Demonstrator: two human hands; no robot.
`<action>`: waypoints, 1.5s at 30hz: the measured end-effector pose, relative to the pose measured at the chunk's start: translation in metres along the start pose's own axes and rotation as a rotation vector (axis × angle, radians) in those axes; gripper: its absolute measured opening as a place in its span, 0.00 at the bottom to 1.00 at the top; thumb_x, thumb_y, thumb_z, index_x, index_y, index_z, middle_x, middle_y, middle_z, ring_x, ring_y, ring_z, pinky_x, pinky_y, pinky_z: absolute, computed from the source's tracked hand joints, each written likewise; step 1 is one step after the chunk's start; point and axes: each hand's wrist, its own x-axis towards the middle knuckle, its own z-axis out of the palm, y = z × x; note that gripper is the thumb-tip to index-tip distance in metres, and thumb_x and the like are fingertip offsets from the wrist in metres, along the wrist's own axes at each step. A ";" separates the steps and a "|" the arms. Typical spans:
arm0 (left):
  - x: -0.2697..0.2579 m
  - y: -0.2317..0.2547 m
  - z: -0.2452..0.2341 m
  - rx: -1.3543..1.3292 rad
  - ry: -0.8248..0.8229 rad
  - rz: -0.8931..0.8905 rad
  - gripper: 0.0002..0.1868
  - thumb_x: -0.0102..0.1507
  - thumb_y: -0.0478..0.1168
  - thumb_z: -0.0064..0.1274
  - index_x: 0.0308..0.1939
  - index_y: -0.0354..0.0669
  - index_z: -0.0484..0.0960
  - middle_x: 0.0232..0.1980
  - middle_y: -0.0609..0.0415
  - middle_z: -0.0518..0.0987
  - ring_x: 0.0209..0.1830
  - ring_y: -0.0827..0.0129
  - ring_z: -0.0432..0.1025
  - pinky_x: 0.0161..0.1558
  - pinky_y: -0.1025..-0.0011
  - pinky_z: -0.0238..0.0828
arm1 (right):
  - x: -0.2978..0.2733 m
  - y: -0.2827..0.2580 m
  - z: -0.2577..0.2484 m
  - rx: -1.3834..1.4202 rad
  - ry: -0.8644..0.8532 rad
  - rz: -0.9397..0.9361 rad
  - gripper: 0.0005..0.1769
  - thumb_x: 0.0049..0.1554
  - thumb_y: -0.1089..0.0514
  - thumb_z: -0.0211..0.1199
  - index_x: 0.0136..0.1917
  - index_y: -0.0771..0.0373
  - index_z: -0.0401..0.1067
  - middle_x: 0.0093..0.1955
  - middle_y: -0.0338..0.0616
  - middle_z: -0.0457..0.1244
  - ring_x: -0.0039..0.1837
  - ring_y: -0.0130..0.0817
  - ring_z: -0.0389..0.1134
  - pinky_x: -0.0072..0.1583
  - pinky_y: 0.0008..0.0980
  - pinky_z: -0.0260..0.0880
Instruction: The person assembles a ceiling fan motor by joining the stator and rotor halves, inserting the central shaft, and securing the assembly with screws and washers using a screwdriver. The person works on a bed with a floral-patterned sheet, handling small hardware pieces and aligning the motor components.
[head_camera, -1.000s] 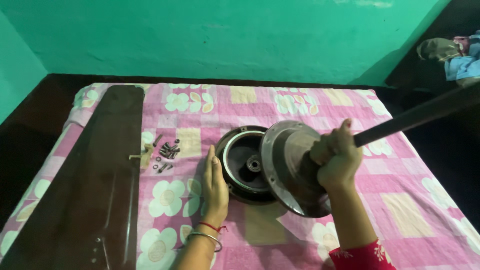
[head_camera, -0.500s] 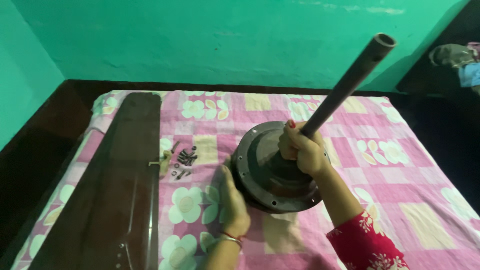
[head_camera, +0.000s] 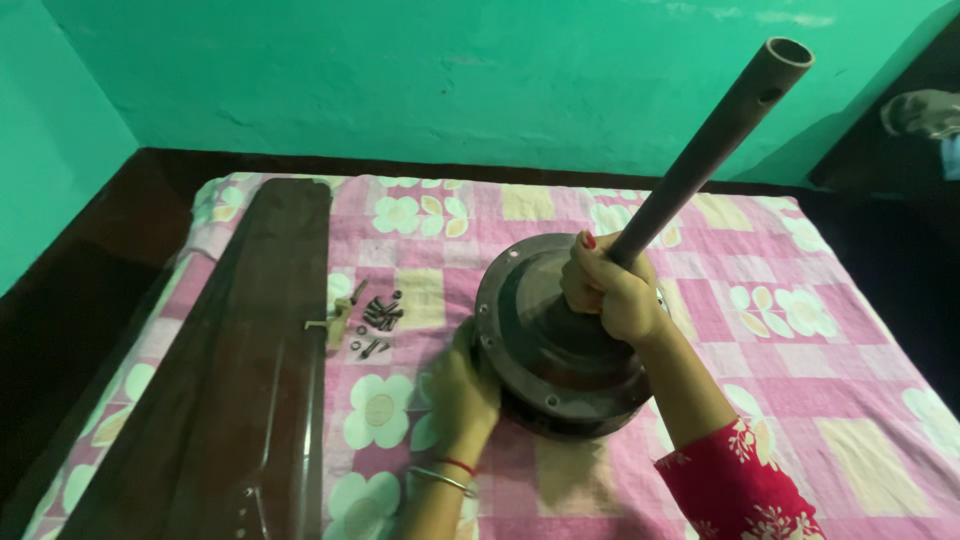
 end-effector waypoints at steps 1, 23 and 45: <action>0.001 0.002 -0.004 0.125 -0.048 -0.079 0.17 0.65 0.38 0.49 0.56 0.35 0.79 0.50 0.36 0.83 0.51 0.46 0.78 0.50 0.58 0.73 | -0.003 -0.002 -0.003 0.009 -0.021 -0.009 0.27 0.69 0.54 0.49 0.28 0.55 0.49 0.24 0.32 0.44 0.26 0.24 0.42 0.31 0.29 0.41; -0.016 0.012 0.017 -0.145 0.228 -0.021 0.27 0.76 0.48 0.27 0.70 0.32 0.69 0.69 0.39 0.73 0.71 0.53 0.68 0.69 0.62 0.60 | -0.010 0.007 -0.015 0.079 -0.235 -0.015 0.26 0.67 0.54 0.52 0.29 0.57 0.50 0.25 0.34 0.46 0.27 0.26 0.45 0.32 0.29 0.44; -0.004 0.017 0.015 -0.374 -0.070 -0.098 0.33 0.74 0.55 0.22 0.77 0.41 0.62 0.82 0.43 0.56 0.86 0.52 0.40 0.77 0.58 0.41 | -0.003 0.020 -0.034 0.109 -0.177 0.024 0.27 0.68 0.53 0.51 0.28 0.55 0.49 0.24 0.33 0.45 0.26 0.25 0.44 0.31 0.29 0.42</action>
